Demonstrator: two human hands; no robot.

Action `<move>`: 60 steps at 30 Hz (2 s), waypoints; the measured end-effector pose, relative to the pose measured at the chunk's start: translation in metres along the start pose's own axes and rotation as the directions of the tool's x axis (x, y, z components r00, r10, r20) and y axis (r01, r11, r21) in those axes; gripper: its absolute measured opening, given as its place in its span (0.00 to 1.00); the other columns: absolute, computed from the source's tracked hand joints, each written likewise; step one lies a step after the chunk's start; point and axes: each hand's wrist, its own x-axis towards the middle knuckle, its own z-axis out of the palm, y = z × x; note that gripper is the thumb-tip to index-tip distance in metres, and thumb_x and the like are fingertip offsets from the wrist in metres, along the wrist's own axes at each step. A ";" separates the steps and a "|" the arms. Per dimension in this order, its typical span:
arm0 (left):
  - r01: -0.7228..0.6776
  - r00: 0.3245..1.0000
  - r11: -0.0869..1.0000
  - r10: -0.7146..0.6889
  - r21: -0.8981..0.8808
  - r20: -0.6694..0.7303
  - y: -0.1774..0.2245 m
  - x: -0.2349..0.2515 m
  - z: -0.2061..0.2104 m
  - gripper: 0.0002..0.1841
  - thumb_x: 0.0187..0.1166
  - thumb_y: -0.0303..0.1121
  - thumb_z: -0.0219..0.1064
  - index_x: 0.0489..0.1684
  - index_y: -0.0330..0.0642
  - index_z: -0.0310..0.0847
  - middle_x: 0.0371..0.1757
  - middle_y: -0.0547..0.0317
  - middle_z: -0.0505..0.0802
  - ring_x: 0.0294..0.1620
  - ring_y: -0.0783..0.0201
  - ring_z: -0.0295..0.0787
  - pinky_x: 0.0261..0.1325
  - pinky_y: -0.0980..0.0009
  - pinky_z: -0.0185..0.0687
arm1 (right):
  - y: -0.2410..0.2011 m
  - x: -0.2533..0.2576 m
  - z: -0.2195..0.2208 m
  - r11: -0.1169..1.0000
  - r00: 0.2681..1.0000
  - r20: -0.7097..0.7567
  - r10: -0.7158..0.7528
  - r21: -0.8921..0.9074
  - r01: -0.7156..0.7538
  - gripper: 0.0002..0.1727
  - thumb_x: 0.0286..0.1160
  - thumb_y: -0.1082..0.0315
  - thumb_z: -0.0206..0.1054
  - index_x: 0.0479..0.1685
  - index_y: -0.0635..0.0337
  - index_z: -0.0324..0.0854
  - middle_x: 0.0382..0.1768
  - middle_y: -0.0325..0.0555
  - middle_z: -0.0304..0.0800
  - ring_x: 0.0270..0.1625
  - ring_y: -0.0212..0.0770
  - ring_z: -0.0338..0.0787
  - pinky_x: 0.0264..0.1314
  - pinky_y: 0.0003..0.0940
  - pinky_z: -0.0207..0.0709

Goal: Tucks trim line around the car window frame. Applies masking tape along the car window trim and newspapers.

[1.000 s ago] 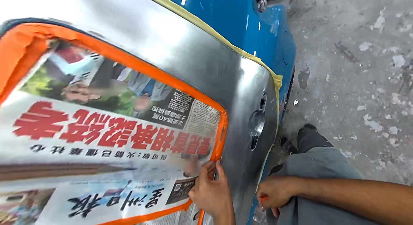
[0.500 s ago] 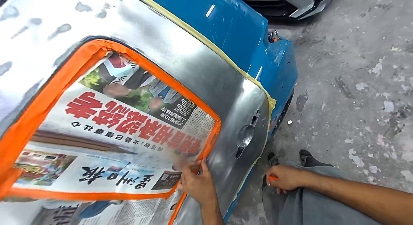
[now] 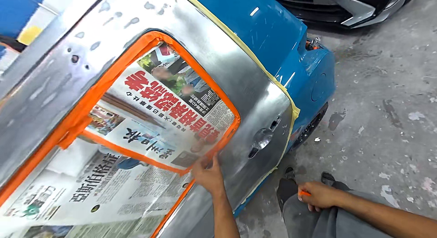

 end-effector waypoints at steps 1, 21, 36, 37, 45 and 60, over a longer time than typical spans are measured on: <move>0.049 0.999 0.999 -0.050 -0.013 -0.016 0.001 0.003 0.002 0.20 0.66 0.36 0.83 0.44 0.28 0.85 0.42 0.41 0.91 0.45 0.51 0.90 0.52 0.57 0.86 | 0.005 -0.002 -0.001 1.000 1.000 -0.015 0.013 0.012 -0.013 0.21 0.92 0.52 0.54 0.64 0.59 0.79 0.41 0.51 0.94 0.36 0.45 0.94 0.47 0.46 0.87; 0.117 0.993 0.964 -0.110 -0.238 0.043 0.010 -0.022 0.009 0.20 0.77 0.20 0.55 0.68 0.27 0.78 0.65 0.34 0.86 0.69 0.45 0.81 0.73 0.51 0.75 | 0.013 -0.021 -0.017 0.968 0.935 -0.315 -0.163 0.133 0.213 0.26 0.90 0.50 0.57 0.82 0.47 0.71 0.39 0.51 0.92 0.30 0.45 0.92 0.38 0.44 0.89; 0.614 0.593 0.735 -0.189 -0.288 0.783 0.085 -0.169 -0.012 0.07 0.75 0.29 0.76 0.39 0.35 0.86 0.44 0.53 0.96 0.42 0.64 0.96 0.45 0.67 0.95 | -0.054 -0.012 -0.004 0.866 0.885 -0.270 -0.380 -0.439 0.238 0.34 0.89 0.54 0.50 0.95 0.43 0.51 0.40 0.58 0.92 0.44 0.62 0.93 0.51 0.65 0.82; 0.496 0.657 0.832 -0.172 -0.248 0.734 0.084 -0.173 -0.012 0.07 0.76 0.33 0.74 0.38 0.38 0.89 0.54 0.57 0.95 0.53 0.67 0.94 0.56 0.66 0.91 | -0.050 -0.006 -0.004 0.891 0.888 -0.300 -0.348 -0.401 0.214 0.28 0.91 0.52 0.49 0.88 0.44 0.61 0.43 0.57 0.92 0.46 0.62 0.93 0.54 0.65 0.82; 0.204 0.875 0.972 -0.129 -0.115 0.467 0.111 -0.198 -0.008 0.11 0.80 0.39 0.70 0.42 0.38 0.87 0.35 0.56 0.91 0.28 0.62 0.89 0.34 0.60 0.88 | -0.041 -0.006 -0.023 0.814 0.893 -0.450 -0.022 -0.526 -0.245 0.23 0.93 0.55 0.49 0.72 0.56 0.80 0.53 0.70 0.91 0.59 0.73 0.90 0.59 0.71 0.79; 0.187 0.975 0.930 -0.136 -0.318 0.175 -0.006 0.008 -0.006 0.08 0.72 0.27 0.77 0.42 0.34 0.86 0.33 0.54 0.93 0.33 0.65 0.90 0.41 0.67 0.88 | 0.162 0.000 -0.041 0.915 0.884 -0.382 0.271 -0.182 -0.360 0.23 0.92 0.51 0.52 0.65 0.60 0.80 0.55 0.65 0.92 0.61 0.66 0.92 0.65 0.67 0.79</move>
